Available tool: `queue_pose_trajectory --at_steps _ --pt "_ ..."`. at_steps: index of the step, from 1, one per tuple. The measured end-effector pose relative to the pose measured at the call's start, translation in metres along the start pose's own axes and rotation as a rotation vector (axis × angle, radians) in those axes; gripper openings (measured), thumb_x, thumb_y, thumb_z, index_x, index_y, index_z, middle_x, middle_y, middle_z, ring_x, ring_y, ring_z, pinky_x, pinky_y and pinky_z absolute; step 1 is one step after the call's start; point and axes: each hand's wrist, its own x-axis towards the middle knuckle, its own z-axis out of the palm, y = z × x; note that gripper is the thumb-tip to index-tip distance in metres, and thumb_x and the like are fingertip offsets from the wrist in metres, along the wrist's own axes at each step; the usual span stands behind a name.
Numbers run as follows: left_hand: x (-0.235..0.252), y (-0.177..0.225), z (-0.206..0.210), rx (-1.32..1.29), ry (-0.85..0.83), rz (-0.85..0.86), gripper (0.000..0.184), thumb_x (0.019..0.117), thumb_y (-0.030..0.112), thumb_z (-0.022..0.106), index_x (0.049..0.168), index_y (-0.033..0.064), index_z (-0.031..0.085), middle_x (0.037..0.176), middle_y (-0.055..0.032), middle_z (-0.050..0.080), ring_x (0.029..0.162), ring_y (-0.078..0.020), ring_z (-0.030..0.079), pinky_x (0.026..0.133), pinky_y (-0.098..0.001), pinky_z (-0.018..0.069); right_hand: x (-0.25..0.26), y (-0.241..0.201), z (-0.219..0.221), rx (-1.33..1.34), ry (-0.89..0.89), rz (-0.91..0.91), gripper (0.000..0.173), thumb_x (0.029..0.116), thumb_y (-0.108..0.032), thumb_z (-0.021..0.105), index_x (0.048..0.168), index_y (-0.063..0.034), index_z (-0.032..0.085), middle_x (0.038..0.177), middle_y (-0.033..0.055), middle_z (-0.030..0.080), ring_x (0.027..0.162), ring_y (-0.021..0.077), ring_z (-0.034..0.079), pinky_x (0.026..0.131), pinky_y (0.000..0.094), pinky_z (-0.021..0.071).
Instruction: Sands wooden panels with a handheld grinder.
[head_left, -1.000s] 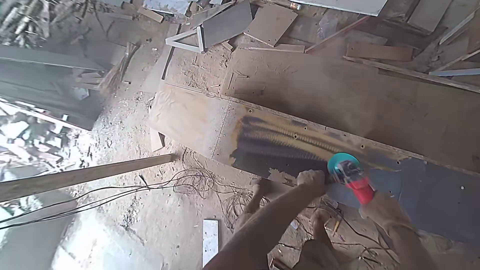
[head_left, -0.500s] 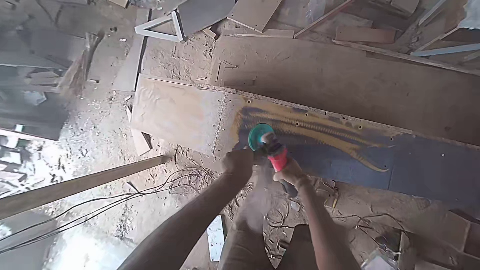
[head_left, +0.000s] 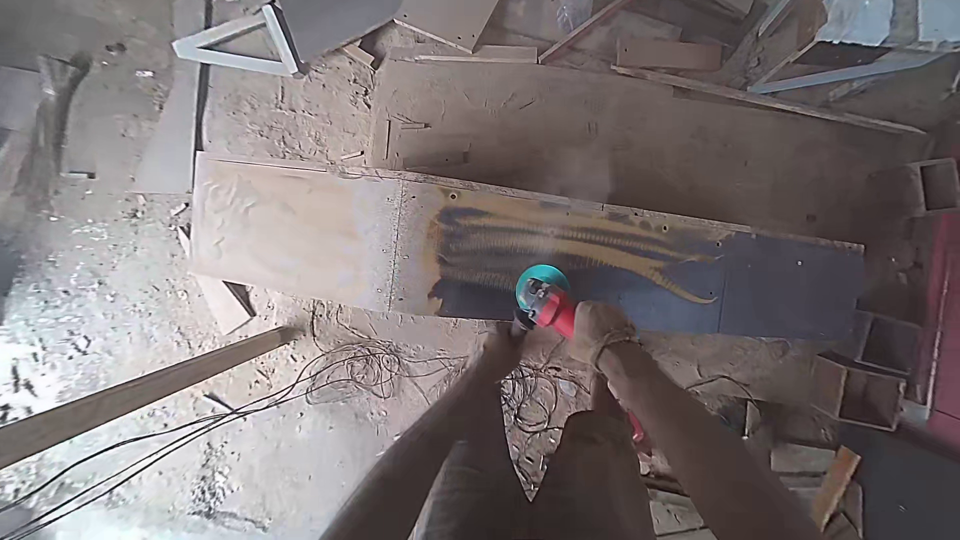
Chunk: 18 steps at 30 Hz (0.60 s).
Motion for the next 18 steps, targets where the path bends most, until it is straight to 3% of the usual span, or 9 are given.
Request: queue_pose_trajectory --at_steps 4,6,8,12,15,18 --pt "0.018 0.125 0.059 0.191 -0.156 0.010 0.046 0.0891 0.029 0.068 0.133 0.0151 0.063 0.124 -0.0160 0.071 0.114 -0.0384 0.069 0.090 -0.0674 0.0538 0.024 0.134 0.041 0.112 0.000 0.232 0.059 0.0795 -0.039 0.079 0.120 0.0021 0.066 0.121 0.0224 0.070 0.116 0.0388 0.068 0.094 0.0599 0.0552" --pt "0.038 0.182 0.094 0.261 -0.217 0.106 0.045 0.0858 0.024 0.071 0.129 0.0135 0.066 0.125 -0.0167 0.070 0.115 -0.0398 0.067 0.090 -0.0690 0.0533 0.048 0.211 0.076 0.184 0.039 0.313 0.060 0.0834 -0.043 0.078 0.121 0.0035 0.066 0.121 0.0245 0.070 0.117 0.0402 0.068 0.096 0.0604 0.0549" --pt "0.053 0.238 0.125 0.347 -0.254 0.167 0.039 0.0871 0.028 0.074 0.122 0.0115 0.068 0.123 -0.0177 0.070 0.112 -0.0408 0.068 0.084 -0.0683 0.0552 0.069 0.282 0.108 0.294 0.066 0.378 0.058 0.0864 -0.040 0.079 0.123 0.0041 0.066 0.124 0.0266 0.069 0.120 0.0411 0.067 0.100 0.0606 0.0534" --pt "0.058 0.333 0.162 0.466 -0.237 0.173 0.038 0.0916 0.030 0.074 0.119 0.0040 0.068 0.123 -0.0194 0.069 0.113 -0.0395 0.067 0.081 -0.0619 0.0572 0.113 0.384 0.166 0.601 0.122 0.411 0.067 0.0733 -0.021 0.094 0.125 0.0084 0.064 0.126 0.0301 0.067 0.123 0.0434 0.063 0.106 0.0606 0.0494" --pt "0.028 0.358 0.143 0.521 -0.175 0.168 0.038 0.0965 0.022 0.068 0.126 -0.0014 0.064 0.126 -0.0250 0.064 0.114 -0.0427 0.065 0.082 -0.0598 0.0567 0.131 0.381 0.193 0.950 0.200 0.271 0.066 0.0679 -0.003 0.093 0.125 0.0082 0.063 0.120 0.0288 0.067 0.115 0.0409 0.065 0.100 0.0599 0.0527" --pt "-0.006 0.324 0.076 0.574 -0.102 0.097 0.032 0.0953 0.011 0.065 0.125 -0.0022 0.064 0.124 -0.0270 0.065 0.112 -0.0454 0.065 0.081 -0.0622 0.0561 0.140 0.297 0.179 1.049 0.223 0.062 0.073 0.0595 -0.008 0.094 0.125 0.0033 0.064 0.116 0.0211 0.070 0.110 0.0322 0.068 0.098 0.0529 0.0562"
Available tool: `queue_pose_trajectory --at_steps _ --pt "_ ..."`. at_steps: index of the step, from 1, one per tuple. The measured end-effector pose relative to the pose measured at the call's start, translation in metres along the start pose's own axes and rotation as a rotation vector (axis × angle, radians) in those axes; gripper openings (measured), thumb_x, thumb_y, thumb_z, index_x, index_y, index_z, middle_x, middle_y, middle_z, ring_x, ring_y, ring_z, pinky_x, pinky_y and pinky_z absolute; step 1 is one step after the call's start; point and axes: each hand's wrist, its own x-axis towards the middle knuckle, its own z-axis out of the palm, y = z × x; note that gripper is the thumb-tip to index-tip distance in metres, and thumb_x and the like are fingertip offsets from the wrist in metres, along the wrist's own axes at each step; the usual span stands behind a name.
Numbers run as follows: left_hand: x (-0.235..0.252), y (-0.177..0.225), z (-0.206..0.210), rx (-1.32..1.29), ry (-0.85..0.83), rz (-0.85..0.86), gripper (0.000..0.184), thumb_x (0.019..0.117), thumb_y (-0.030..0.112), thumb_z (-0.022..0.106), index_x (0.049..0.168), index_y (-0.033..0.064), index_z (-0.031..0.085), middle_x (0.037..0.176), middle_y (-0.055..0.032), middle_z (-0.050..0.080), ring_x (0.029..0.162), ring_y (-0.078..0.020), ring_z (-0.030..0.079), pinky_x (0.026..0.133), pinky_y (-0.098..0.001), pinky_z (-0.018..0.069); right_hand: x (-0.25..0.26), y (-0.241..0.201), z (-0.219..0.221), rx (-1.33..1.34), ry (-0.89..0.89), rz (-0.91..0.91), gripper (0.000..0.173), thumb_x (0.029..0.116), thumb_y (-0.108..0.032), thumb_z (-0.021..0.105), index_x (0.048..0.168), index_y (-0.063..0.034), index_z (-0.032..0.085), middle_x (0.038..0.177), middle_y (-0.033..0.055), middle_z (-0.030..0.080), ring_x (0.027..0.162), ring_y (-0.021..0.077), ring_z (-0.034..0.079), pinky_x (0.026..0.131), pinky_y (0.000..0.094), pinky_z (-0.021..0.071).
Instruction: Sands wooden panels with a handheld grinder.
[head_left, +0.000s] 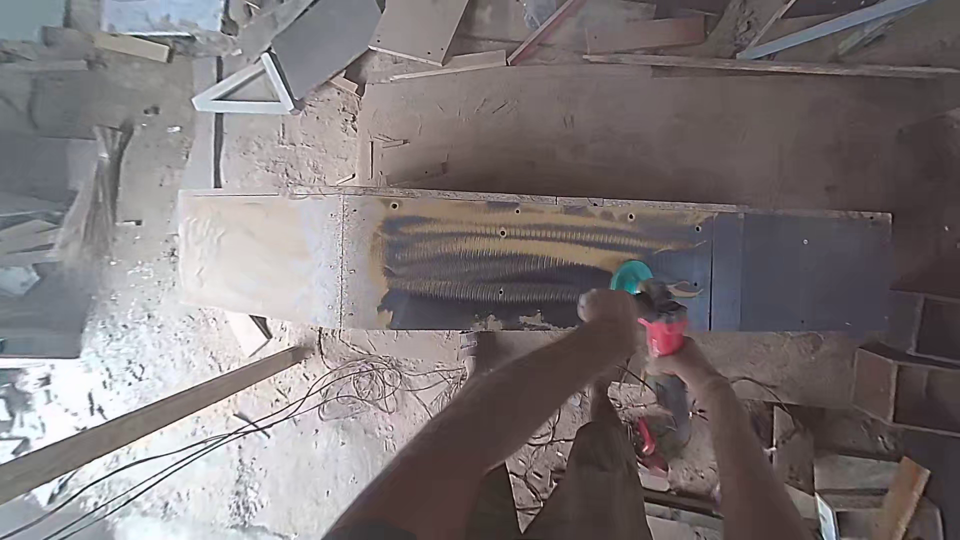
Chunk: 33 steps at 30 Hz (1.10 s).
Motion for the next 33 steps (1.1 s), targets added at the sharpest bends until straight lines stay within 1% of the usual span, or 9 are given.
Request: queue_pose_trajectory --at_steps 5,9,12,14,17,19,25,28,33 --pt "-0.065 -0.185 -0.006 0.184 0.022 -0.306 0.041 0.0889 0.012 0.069 0.129 0.0041 0.061 0.116 -0.0241 0.069 0.105 -0.0460 0.068 0.078 -0.0637 0.0562 -0.062 -0.149 0.137 -0.170 -0.256 -0.135 0.069 0.0614 -0.021 0.094 0.122 -0.0039 0.067 0.116 0.0178 0.071 0.111 0.0322 0.068 0.097 0.0567 0.0550" --pt "-0.108 -0.343 0.029 0.194 0.096 -0.530 0.040 0.0903 0.022 0.066 0.129 0.0129 0.060 0.109 -0.0187 0.073 0.100 -0.0418 0.072 0.076 -0.0619 0.0577 -0.081 -0.229 0.246 -0.427 -0.411 -0.382 0.054 0.0726 -0.031 0.085 0.120 -0.0091 0.069 0.113 0.0150 0.074 0.108 0.0339 0.071 0.090 0.0631 0.0564" --pt "-0.113 -0.435 0.078 -0.041 0.228 -0.605 0.038 0.0948 0.032 0.068 0.124 0.0088 0.063 0.109 -0.0226 0.073 0.104 -0.0436 0.071 0.082 -0.0652 0.0564 -0.101 -0.295 0.275 -0.631 -0.449 -0.454 0.050 0.0782 -0.035 0.082 0.113 -0.0025 0.068 0.112 0.0190 0.072 0.105 0.0372 0.071 0.083 0.0634 0.0577" --pt "-0.100 -0.449 0.101 -0.253 0.310 -0.575 0.041 0.0937 0.028 0.072 0.123 0.0013 0.064 0.111 -0.0284 0.071 0.107 -0.0469 0.069 0.087 -0.0683 0.0531 -0.117 -0.327 0.265 -0.698 -0.419 -0.463 0.043 0.0825 -0.030 0.079 0.110 0.0005 0.068 0.112 0.0207 0.071 0.104 0.0382 0.070 0.079 0.0617 0.0577" --pt "-0.059 -0.390 0.118 -0.535 0.381 -0.426 0.043 0.0899 0.023 0.078 0.118 -0.0065 0.065 0.101 -0.0310 0.069 0.094 -0.0470 0.070 0.084 -0.0678 0.0533 -0.126 -0.337 0.200 -0.723 -0.356 -0.389 0.035 0.0931 -0.019 0.072 0.119 0.0037 0.067 0.122 0.0250 0.068 0.114 0.0420 0.067 0.085 0.0637 0.0569" --pt "-0.031 -0.318 0.120 -0.613 0.362 -0.280 0.037 0.0906 0.024 0.078 0.110 -0.0059 0.067 0.090 -0.0266 0.070 0.081 -0.0429 0.070 0.076 -0.0656 0.0552 -0.128 -0.311 0.136 -0.734 -0.283 -0.311 0.037 0.0910 -0.019 0.075 0.119 0.0044 0.067 0.122 0.0257 0.068 0.115 0.0430 0.066 0.087 0.0641 0.0560" --pt "0.065 -0.088 0.081 -0.215 0.096 -0.095 0.034 0.0997 0.039 0.056 0.124 0.0184 0.067 0.115 -0.0135 0.074 0.107 -0.0363 0.072 0.087 -0.0647 0.0566 -0.066 -0.159 -0.044 -0.736 -0.084 0.051 0.052 0.0795 -0.035 0.080 0.116 0.0012 0.068 0.117 0.0239 0.070 0.110 0.0427 0.068 0.086 0.0657 0.0552" --pt "0.103 0.021 0.073 -0.100 -0.013 -0.003 0.038 0.0943 0.035 0.065 0.129 0.0175 0.064 0.123 -0.0138 0.071 0.112 -0.0365 0.070 0.087 -0.0646 0.0567 -0.030 -0.079 -0.114 -0.699 -0.013 0.244 0.059 0.0832 -0.043 0.077 0.119 0.0022 0.066 0.121 0.0251 0.069 0.115 0.0424 0.067 0.091 0.0652 0.0549" --pt "0.138 0.163 0.061 0.065 -0.029 0.098 0.044 0.0858 0.030 0.074 0.123 0.0069 0.067 0.124 -0.0196 0.069 0.113 -0.0400 0.068 0.082 -0.0645 0.0568 0.025 0.045 -0.199 -0.518 0.094 0.347 0.060 0.0809 -0.031 0.084 0.125 0.0057 0.064 0.126 0.0272 0.067 0.123 0.0426 0.064 0.102 0.0631 0.0499"
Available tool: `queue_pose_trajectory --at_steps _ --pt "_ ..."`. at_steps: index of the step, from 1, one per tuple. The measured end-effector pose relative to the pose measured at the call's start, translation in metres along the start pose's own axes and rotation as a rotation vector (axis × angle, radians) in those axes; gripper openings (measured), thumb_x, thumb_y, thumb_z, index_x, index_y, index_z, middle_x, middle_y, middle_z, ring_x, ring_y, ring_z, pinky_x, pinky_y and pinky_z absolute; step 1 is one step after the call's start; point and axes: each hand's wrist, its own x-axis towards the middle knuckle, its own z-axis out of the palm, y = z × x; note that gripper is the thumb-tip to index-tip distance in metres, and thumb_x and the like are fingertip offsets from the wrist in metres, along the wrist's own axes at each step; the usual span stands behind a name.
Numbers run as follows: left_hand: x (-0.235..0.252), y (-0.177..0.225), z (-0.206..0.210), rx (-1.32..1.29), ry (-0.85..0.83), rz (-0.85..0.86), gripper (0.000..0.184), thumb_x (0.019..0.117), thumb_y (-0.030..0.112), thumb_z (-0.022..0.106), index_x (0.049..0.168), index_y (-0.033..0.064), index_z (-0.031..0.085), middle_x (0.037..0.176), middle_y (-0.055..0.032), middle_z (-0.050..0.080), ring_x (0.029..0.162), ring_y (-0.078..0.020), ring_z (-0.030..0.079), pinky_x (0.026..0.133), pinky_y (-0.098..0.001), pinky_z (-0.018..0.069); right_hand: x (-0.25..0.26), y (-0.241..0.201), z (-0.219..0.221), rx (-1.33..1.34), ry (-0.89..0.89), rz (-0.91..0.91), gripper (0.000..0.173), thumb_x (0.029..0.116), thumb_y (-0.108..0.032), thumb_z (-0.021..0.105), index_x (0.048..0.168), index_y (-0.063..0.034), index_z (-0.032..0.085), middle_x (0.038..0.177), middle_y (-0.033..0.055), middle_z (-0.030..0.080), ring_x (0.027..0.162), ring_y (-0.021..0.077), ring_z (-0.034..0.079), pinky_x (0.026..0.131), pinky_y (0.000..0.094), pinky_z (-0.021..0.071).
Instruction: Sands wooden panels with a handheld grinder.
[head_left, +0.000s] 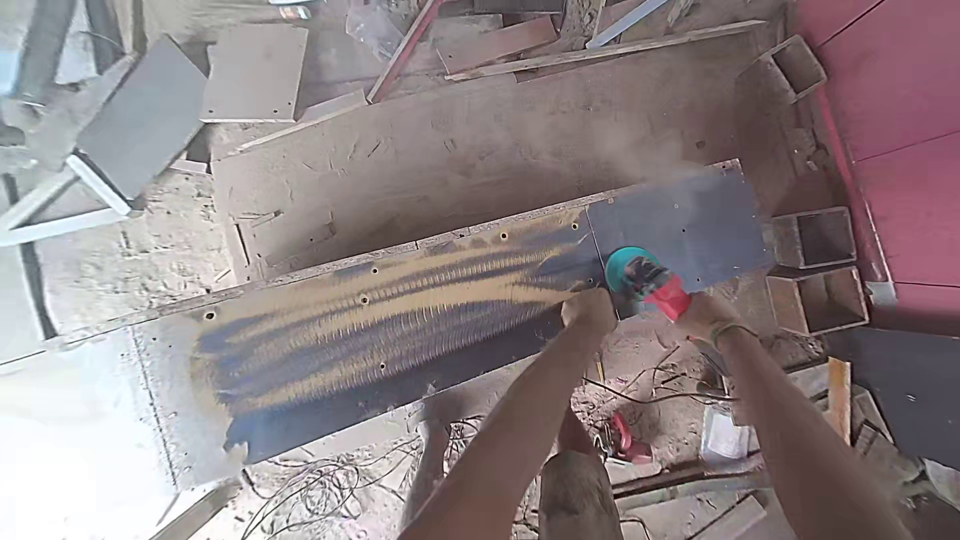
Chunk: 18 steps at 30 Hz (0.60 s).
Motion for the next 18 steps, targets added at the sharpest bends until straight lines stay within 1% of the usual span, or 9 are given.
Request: queue_pose_trajectory --at_steps 1,4,5,7,11,12,14,16,18 --pt "0.003 0.018 -0.008 0.041 0.025 0.004 0.041 0.0853 0.028 0.074 0.120 0.0069 0.068 0.123 -0.0186 0.070 0.112 -0.0388 0.068 0.082 -0.0629 0.0573 0.019 0.016 0.002 0.067 0.015 -0.017 0.061 0.0772 -0.026 0.087 0.124 0.0059 0.065 0.125 0.0273 0.067 0.122 0.0423 0.064 0.103 0.0626 0.0494" --pt "-0.014 0.046 -0.033 0.148 0.062 -0.008 0.038 0.0910 0.020 0.070 0.124 0.0010 0.066 0.127 -0.0228 0.066 0.116 -0.0409 0.066 0.084 -0.0604 0.0576 0.053 0.035 0.026 0.348 -0.023 -0.131 0.069 0.0707 -0.014 0.091 0.130 0.0045 0.061 0.123 0.0265 0.067 0.119 0.0406 0.064 0.102 0.0609 0.0497" --pt "-0.025 0.045 -0.041 0.192 0.081 -0.017 0.035 0.0929 0.019 0.068 0.121 -0.0010 0.066 0.125 -0.0240 0.067 0.115 -0.0417 0.067 0.082 -0.0600 0.0576 0.056 0.029 0.037 0.441 -0.045 -0.182 0.068 0.0693 -0.012 0.091 0.129 0.0030 0.062 0.121 0.0248 0.068 0.116 0.0387 0.065 0.101 0.0598 0.0515" --pt "-0.045 0.022 -0.057 0.256 0.107 -0.039 0.036 0.0923 0.021 0.069 0.119 -0.0032 0.066 0.123 -0.0260 0.067 0.113 -0.0441 0.066 0.083 -0.0618 0.0569 0.051 -0.002 0.058 0.543 -0.057 -0.265 0.069 0.0610 -0.016 0.094 0.123 -0.0016 0.067 0.115 0.0201 0.071 0.110 0.0348 0.068 0.095 0.0585 0.0555" --pt "-0.085 -0.066 -0.070 0.342 0.083 -0.142 0.044 0.0956 0.033 0.069 0.123 -0.0010 0.065 0.125 -0.0259 0.066 0.115 -0.0444 0.066 0.086 -0.0640 0.0553 -0.013 -0.090 0.078 0.445 -0.168 -0.393 0.067 0.0621 -0.021 0.095 0.121 -0.0021 0.069 0.118 0.0196 0.071 0.114 0.0349 0.067 0.099 0.0595 0.0533" --pt "-0.098 -0.089 -0.072 0.355 0.081 -0.176 0.041 0.0937 0.031 0.069 0.121 0.0008 0.066 0.123 -0.0243 0.068 0.114 -0.0431 0.067 0.085 -0.0631 0.0557 -0.028 -0.108 0.083 0.417 -0.181 -0.428 0.064 0.0618 -0.021 0.094 0.118 -0.0022 0.070 0.115 0.0194 0.072 0.111 0.0348 0.068 0.097 0.0598 0.0541" --pt "-0.124 -0.141 -0.062 0.359 0.080 -0.257 0.038 0.0893 0.028 0.070 0.118 0.0025 0.067 0.118 -0.0223 0.070 0.110 -0.0415 0.069 0.082 -0.0617 0.0570 -0.062 -0.145 0.097 0.329 -0.208 -0.495 0.062 0.0638 -0.024 0.093 0.118 -0.0035 0.071 0.115 0.0190 0.072 0.111 0.0357 0.068 0.096 0.0615 0.0539" --pt "-0.148 -0.201 -0.048 0.318 0.080 -0.340 0.044 0.0866 0.029 0.072 0.122 0.0028 0.065 0.119 -0.0224 0.070 0.109 -0.0418 0.069 0.083 -0.0626 0.0572 -0.092 -0.186 0.117 0.231 -0.222 -0.578 0.058 0.0671 -0.027 0.091 0.117 -0.0054 0.071 0.115 0.0181 0.073 0.111 0.0360 0.069 0.095 0.0634 0.0537" --pt "-0.178 -0.266 -0.026 0.255 0.082 -0.440 0.049 0.0861 0.032 0.073 0.127 0.0071 0.062 0.117 -0.0205 0.072 0.108 -0.0404 0.071 0.083 -0.0623 0.0573 -0.123 -0.229 0.144 0.147 -0.238 -0.660 0.052 0.0699 -0.029 0.088 0.114 -0.0070 0.072 0.111 0.0168 0.074 0.107 0.0359 0.070 0.090 0.0648 0.0551"
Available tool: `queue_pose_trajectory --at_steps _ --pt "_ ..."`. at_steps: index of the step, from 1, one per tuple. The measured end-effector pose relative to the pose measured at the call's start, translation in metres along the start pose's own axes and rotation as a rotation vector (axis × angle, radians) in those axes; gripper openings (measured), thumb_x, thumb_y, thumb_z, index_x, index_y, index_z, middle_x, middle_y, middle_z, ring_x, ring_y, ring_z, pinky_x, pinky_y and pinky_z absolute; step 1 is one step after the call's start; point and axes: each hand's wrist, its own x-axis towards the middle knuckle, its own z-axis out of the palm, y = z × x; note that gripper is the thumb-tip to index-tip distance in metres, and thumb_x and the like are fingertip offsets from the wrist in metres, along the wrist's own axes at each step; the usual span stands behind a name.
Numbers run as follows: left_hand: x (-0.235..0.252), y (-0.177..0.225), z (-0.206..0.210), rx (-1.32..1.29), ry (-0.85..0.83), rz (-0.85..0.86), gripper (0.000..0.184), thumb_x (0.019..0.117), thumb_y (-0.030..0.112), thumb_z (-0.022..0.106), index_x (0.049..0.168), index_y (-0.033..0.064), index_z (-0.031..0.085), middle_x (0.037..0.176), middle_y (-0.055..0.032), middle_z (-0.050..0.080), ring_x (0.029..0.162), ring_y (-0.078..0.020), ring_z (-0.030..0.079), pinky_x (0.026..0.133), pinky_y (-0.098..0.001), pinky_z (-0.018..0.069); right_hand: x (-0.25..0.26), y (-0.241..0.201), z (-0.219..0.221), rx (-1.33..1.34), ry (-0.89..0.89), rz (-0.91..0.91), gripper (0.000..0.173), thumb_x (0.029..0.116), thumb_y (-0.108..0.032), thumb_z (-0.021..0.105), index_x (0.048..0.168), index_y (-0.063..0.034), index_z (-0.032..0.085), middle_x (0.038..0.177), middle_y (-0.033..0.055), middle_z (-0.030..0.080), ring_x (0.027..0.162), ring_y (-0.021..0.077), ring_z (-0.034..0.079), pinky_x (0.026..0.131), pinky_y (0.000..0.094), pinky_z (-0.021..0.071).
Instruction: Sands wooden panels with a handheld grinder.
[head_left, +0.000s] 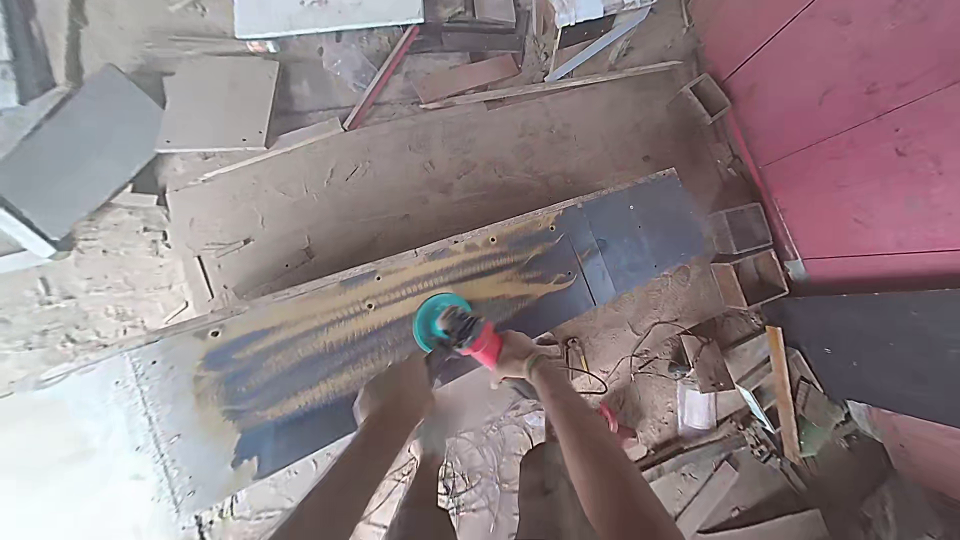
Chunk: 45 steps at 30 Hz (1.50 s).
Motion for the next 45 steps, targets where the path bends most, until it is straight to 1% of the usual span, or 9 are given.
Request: queue_pose_trajectory --at_steps 5,8,12,18,22,27,32,39,45 --pt "0.012 -0.147 0.150 -0.408 0.085 -0.197 0.040 0.0928 0.022 0.070 0.128 0.0046 0.063 0.115 -0.0258 0.071 0.110 -0.0455 0.068 0.091 -0.0669 0.0522 -0.005 -0.123 0.083 -0.238 -0.094 -0.083 0.055 0.0756 -0.037 0.082 0.116 -0.0031 0.066 0.112 0.0189 0.071 0.104 0.0371 0.071 0.082 0.0612 0.0579" --pt "0.007 -0.160 0.197 -0.606 0.128 -0.225 0.036 0.0950 0.025 0.072 0.120 0.0002 0.066 0.106 -0.0275 0.071 0.102 -0.0460 0.069 0.087 -0.0681 0.0524 -0.029 -0.161 0.087 -0.262 -0.153 -0.086 0.052 0.0805 -0.026 0.082 0.120 0.0017 0.063 0.117 0.0218 0.070 0.108 0.0390 0.069 0.082 0.0605 0.0576" --pt "0.009 -0.073 0.181 -0.670 0.005 -0.055 0.037 0.0952 0.036 0.069 0.114 0.0045 0.070 0.100 -0.0205 0.073 0.096 -0.0402 0.071 0.084 -0.0647 0.0548 -0.076 -0.117 0.037 -0.275 -0.106 0.012 0.046 0.0836 -0.016 0.077 0.122 0.0042 0.064 0.122 0.0245 0.067 0.108 0.0426 0.068 0.082 0.0625 0.0573" --pt "0.031 0.137 0.084 -0.453 -0.127 0.321 0.036 0.0962 0.029 0.061 0.128 0.0126 0.065 0.118 -0.0173 0.072 0.110 -0.0396 0.070 0.088 -0.0667 0.0545 -0.106 0.052 -0.069 -0.312 0.076 0.459 0.061 0.0849 -0.043 0.076 0.124 0.0017 0.065 0.122 0.0240 0.069 0.115 0.0419 0.068 0.091 0.0637 0.0553" --pt "0.033 0.257 0.033 -0.326 -0.179 0.478 0.042 0.0875 0.026 0.072 0.126 0.0115 0.065 0.122 -0.0175 0.070 0.111 -0.0401 0.069 0.083 -0.0668 0.0562 -0.106 0.172 -0.116 -0.229 0.175 0.648 0.054 0.0856 -0.036 0.078 0.122 0.0018 0.067 0.121 0.0265 0.070 0.117 0.0440 0.067 0.096 0.0657 0.0531" --pt "0.002 0.313 -0.009 -0.234 -0.136 0.489 0.035 0.0896 0.022 0.073 0.119 0.0042 0.068 0.122 -0.0184 0.069 0.112 -0.0380 0.068 0.080 -0.0603 0.0578 -0.088 0.282 -0.114 0.022 0.244 0.553 0.061 0.0766 -0.017 0.090 0.126 0.0076 0.063 0.122 0.0314 0.066 0.119 0.0463 0.064 0.102 0.0661 0.0480" --pt "-0.035 0.212 -0.002 -0.148 -0.168 0.382 0.034 0.0930 0.012 0.067 0.124 0.0003 0.063 0.119 -0.0232 0.068 0.106 -0.0427 0.068 0.079 -0.0611 0.0567 -0.062 0.219 -0.020 0.287 0.192 0.258 0.080 0.0588 -0.013 0.097 0.129 0.0031 0.062 0.120 0.0234 0.069 0.114 0.0355 0.067 0.101 0.0569 0.0540" --pt "-0.041 0.002 0.051 0.003 -0.159 -0.005 0.044 0.0901 0.020 0.068 0.131 0.0088 0.058 0.113 -0.0203 0.071 0.102 -0.0423 0.071 0.078 -0.0615 0.0575 -0.017 0.035 0.097 0.099 0.039 -0.065 0.061 0.0731 -0.033 0.087 0.126 -0.0077 0.069 0.119 0.0164 0.073 0.113 0.0334 0.069 0.098 0.0607 0.0542" --pt "-0.031 -0.181 0.155 -0.155 -0.046 -0.280 0.035 0.0943 0.024 0.063 0.127 0.0122 0.062 0.108 -0.0207 0.074 0.102 -0.0427 0.072 0.080 -0.0638 0.0567 0.009 -0.118 0.173 -0.150 -0.109 -0.170 0.068 0.0717 -0.039 0.083 0.129 -0.0081 0.063 0.118 0.0180 0.071 0.107 0.0382 0.070 0.086 0.0647 0.0575"
